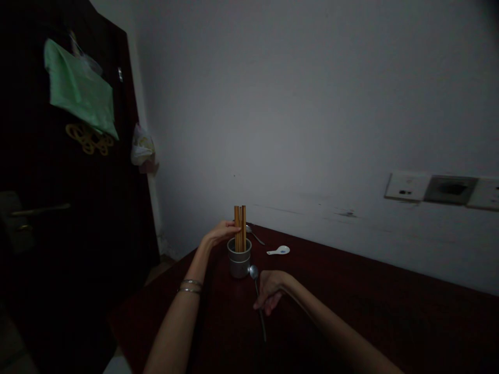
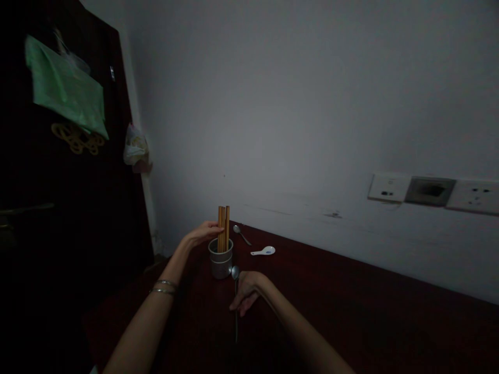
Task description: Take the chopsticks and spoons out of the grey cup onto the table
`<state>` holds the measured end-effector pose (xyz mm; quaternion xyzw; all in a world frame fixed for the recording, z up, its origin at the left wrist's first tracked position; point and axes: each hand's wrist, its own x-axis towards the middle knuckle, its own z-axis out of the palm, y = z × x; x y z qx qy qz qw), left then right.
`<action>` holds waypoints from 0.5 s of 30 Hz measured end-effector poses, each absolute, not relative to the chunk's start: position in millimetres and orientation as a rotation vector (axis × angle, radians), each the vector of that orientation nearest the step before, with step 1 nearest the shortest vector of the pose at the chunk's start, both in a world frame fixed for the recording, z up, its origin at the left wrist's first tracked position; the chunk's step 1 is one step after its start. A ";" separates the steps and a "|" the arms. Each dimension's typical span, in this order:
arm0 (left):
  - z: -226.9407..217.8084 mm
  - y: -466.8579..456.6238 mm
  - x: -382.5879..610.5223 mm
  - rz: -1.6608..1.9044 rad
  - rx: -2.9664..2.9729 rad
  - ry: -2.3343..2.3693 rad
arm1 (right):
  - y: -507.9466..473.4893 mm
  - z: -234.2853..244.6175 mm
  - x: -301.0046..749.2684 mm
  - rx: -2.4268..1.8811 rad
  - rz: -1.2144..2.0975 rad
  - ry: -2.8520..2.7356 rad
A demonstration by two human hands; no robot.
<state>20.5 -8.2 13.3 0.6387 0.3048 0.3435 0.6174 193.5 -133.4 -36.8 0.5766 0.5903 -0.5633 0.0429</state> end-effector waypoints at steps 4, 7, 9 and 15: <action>7.8 -2.6 17.3 0.770 1.481 0.692 | -133.0 -40.4 192.0 1.731 -1.749 1.799; 5.0 0.9 15.5 0.760 1.481 0.699 | -134.0 -35.5 192.2 1.737 -1.724 1.819; 4.9 1.3 14.9 0.761 1.487 0.704 | -133.1 -25.1 194.5 1.768 -1.698 1.891; 8.9 -2.3 14.5 0.756 1.507 0.744 | -121.7 16.7 206.7 2.226 -1.348 2.252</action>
